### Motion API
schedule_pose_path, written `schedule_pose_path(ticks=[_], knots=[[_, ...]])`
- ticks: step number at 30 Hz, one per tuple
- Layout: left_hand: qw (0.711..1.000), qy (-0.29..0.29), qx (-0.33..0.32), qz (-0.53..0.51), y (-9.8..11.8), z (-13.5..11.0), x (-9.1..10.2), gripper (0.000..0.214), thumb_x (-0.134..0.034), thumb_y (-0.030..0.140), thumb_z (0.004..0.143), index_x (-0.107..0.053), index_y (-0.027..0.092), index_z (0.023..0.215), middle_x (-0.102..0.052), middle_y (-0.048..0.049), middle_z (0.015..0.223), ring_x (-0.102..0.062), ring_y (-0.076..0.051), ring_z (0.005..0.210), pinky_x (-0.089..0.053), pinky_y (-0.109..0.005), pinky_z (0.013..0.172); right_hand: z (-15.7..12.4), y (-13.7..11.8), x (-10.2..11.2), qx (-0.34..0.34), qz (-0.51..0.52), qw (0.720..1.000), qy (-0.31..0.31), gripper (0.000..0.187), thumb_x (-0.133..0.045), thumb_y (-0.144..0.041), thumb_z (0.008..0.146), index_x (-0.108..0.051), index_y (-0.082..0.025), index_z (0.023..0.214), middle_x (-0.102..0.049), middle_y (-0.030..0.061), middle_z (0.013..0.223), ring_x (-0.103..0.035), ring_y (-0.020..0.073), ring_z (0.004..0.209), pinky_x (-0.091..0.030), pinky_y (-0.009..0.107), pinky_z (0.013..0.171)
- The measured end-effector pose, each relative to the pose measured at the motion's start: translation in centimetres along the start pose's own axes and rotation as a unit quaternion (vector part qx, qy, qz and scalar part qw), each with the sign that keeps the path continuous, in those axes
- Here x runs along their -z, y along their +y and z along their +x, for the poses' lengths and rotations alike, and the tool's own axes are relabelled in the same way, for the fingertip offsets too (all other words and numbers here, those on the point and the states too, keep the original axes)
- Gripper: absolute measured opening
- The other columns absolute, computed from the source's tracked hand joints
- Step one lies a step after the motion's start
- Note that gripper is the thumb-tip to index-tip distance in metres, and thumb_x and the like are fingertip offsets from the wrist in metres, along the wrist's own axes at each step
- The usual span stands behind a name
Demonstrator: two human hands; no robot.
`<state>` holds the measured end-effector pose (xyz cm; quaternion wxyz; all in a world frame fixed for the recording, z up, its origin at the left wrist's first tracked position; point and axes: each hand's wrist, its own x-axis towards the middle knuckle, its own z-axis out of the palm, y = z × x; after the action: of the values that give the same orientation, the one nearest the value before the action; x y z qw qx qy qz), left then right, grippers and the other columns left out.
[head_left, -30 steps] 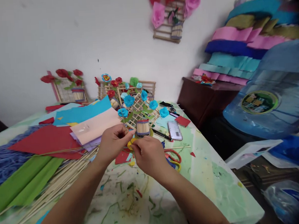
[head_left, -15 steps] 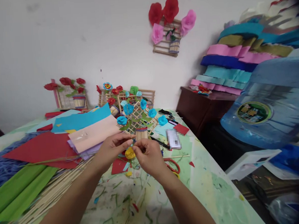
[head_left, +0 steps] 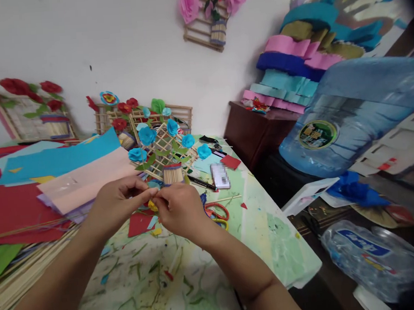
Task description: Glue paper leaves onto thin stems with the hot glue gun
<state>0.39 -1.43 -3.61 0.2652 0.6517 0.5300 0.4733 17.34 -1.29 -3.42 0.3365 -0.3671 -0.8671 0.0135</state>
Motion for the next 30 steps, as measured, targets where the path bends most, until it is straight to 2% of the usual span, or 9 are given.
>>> schedule_pose_path(ticks=[3,5,10,13,17,20,25,30], knots=[[0.997,0.038,-0.007,0.063,-0.1,0.0,-0.2,0.030,-0.068,0.047,0.069,-0.061,0.019,0.058,-0.058,-0.0003,0.055,-0.049,-0.014,0.053,-0.037,-0.024,0.049,0.0,-0.2,-0.2,0.013,-0.028,1.000,0.003,0.030,-0.042,-0.025,0.091,-0.064,-0.018,0.072,-0.066,0.0034,0.066,-0.058,0.0163,0.066,-0.036,0.027,0.061],[0.996,0.057,-0.005,0.069,-0.1,0.0,-0.5,0.032,-0.067,0.047,0.070,-0.059,0.019,0.058,-0.054,0.0008,0.053,-0.047,-0.013,0.051,-0.036,-0.024,0.048,0.0,-0.2,-0.2,0.007,-0.028,1.000,0.011,0.028,-0.042,-0.024,0.090,-0.063,-0.017,0.073,-0.065,0.0039,0.067,-0.058,0.0162,0.066,-0.036,0.027,0.061],[0.999,0.037,-0.020,0.000,0.3,-0.2,-1.2,0.026,-0.067,0.045,0.072,-0.065,0.019,0.071,-0.064,-0.0017,0.071,-0.057,-0.016,0.064,-0.044,-0.025,0.057,0.0,0.3,-0.2,-0.037,0.043,0.998,0.024,0.023,-0.048,-0.024,0.088,-0.064,-0.018,0.072,-0.065,0.0010,0.066,-0.058,0.0131,0.063,-0.035,0.024,0.058],[0.998,0.042,-0.049,0.011,0.7,-0.4,-1.2,0.022,-0.066,0.041,0.074,-0.068,0.021,0.067,-0.064,-0.0016,0.071,-0.057,-0.016,0.066,-0.043,-0.025,0.059,0.0,0.5,-0.3,-0.049,0.086,0.995,0.022,0.021,-0.050,-0.024,0.088,-0.065,-0.019,0.074,-0.065,-0.0009,0.065,-0.057,0.0116,0.061,-0.035,0.023,0.057],[0.993,0.098,-0.054,0.044,0.8,-0.6,-1.0,0.027,-0.069,0.040,0.071,-0.061,0.021,0.054,-0.055,0.0012,0.057,-0.048,-0.013,0.055,-0.035,-0.025,0.050,-0.1,0.4,-0.7,-0.011,0.076,0.997,0.030,0.024,-0.048,-0.027,0.090,-0.066,-0.019,0.076,-0.068,0.0014,0.070,-0.059,0.0131,0.068,-0.038,0.024,0.063],[0.992,0.112,-0.044,0.048,0.8,-0.6,-1.0,0.032,-0.071,0.038,0.070,-0.054,0.020,0.050,-0.050,0.0023,0.054,-0.044,-0.012,0.052,-0.033,-0.025,0.049,-0.2,0.3,-1.0,0.018,0.050,0.998,0.043,0.028,-0.045,-0.028,0.091,-0.067,-0.017,0.076,-0.068,0.0042,0.072,-0.060,0.0147,0.070,-0.039,0.026,0.067],[0.995,0.096,-0.011,0.001,0.9,-0.3,-1.5,0.033,-0.069,0.037,0.071,-0.053,0.017,0.050,-0.046,0.0032,0.051,-0.041,-0.010,0.052,-0.032,-0.023,0.048,-0.1,0.3,-1.0,-0.004,0.076,0.996,0.052,0.025,-0.049,-0.024,0.088,-0.067,-0.017,0.073,-0.068,0.0041,0.069,-0.059,0.0152,0.067,-0.039,0.026,0.065],[0.996,0.002,0.000,-0.089,0.7,-0.1,-1.7,0.024,-0.066,0.038,0.074,-0.064,0.015,0.067,-0.057,-0.0002,0.064,-0.053,-0.013,0.061,-0.042,-0.023,0.056,0.3,0.9,-0.9,-0.106,0.207,0.970,0.066,0.018,-0.055,-0.023,0.084,-0.069,-0.017,0.074,-0.068,0.0013,0.066,-0.059,0.0126,0.060,-0.040,0.022,0.056]])
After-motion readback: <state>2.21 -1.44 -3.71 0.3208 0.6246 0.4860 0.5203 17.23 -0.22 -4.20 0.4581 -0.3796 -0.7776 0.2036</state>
